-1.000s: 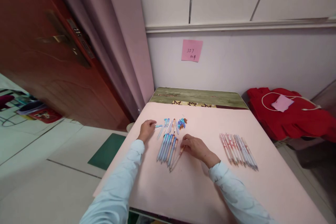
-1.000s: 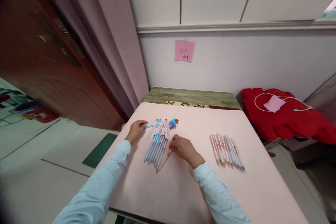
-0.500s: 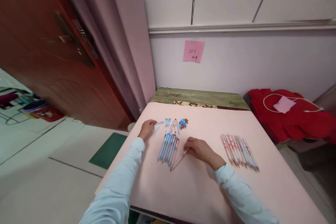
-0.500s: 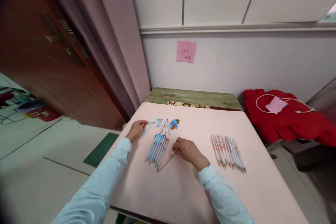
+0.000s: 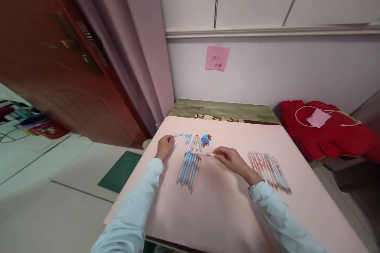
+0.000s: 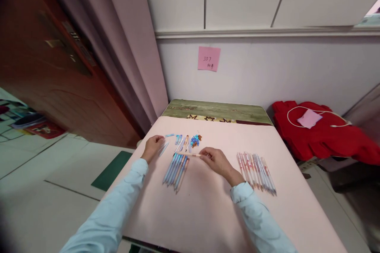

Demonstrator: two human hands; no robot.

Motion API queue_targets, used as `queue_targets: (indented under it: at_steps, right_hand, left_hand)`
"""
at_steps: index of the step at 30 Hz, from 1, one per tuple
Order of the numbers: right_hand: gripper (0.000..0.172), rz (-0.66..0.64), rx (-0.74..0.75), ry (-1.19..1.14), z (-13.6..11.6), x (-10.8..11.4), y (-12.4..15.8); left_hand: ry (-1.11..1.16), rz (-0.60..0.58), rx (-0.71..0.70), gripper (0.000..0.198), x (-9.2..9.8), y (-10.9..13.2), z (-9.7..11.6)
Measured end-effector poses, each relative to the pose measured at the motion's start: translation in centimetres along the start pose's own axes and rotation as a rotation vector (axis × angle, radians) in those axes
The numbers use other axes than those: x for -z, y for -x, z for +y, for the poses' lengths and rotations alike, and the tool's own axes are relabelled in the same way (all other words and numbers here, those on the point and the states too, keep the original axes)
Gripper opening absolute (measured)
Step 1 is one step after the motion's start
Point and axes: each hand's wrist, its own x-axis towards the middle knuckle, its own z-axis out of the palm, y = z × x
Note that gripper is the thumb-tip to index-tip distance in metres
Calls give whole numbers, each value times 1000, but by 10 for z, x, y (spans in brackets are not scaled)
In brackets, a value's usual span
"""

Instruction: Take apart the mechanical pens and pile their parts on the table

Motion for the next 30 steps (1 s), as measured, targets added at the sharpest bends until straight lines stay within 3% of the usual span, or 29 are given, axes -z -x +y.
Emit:
queue_targets:
  at_steps: [2, 4, 5, 7, 9, 11, 13, 16, 18, 21, 24, 27, 30]
  right_hand:
    - [29, 69, -6, -56, -5, -2, -12]
    - [28, 102, -1, -80, -10, -6, -23]
    - [27, 107, 1, -98, -12, -8, -29]
    - [27, 89, 0, -189, -17, -11, -37]
    - [29, 54, -20, -346, -22, -14, -44]
    - [33, 40, -69, -552, -25, -17, -49]
    - [40, 94, -130, -769, -28, -22, -51]
    - [50, 188, -246, -913, -33, -39, -43]
    - [56, 108, -332, -854, -37, -54, -33]
    - [58, -70, -320, -896, -45, -75, -18]
    - [52, -92, -248, -1043, -52, -87, -10]
    - [47, -86, -271, -1198, -56, -90, -7]
    - [42, -205, -356, -1413, -57, -87, -6]
  left_hand:
    - [34, 44, -96, 28, 4, 15, 13]
    - [90, 90, -294, 33, 8, 35, 28]
    - [97, 58, -377, 32, 8, 45, 36]
    - [117, -122, -505, 29, 8, 64, 51]
    - [190, -311, -518, 29, 5, 78, 61]
    - [327, -472, -420, 31, 1, 88, 67]
    - [534, -554, -222, 33, -3, 94, 71]
    - [932, -528, 137, 33, -7, 100, 76]
    - [1161, -472, 280, 33, -8, 104, 79]
    - [1340, -457, 415, 30, -13, 110, 80]
    - [1375, -545, 515, 31, -18, 116, 78]
    - [1385, -577, 486, 35, -16, 118, 75]
    - [1470, -524, 455, 31, -12, 117, 73]
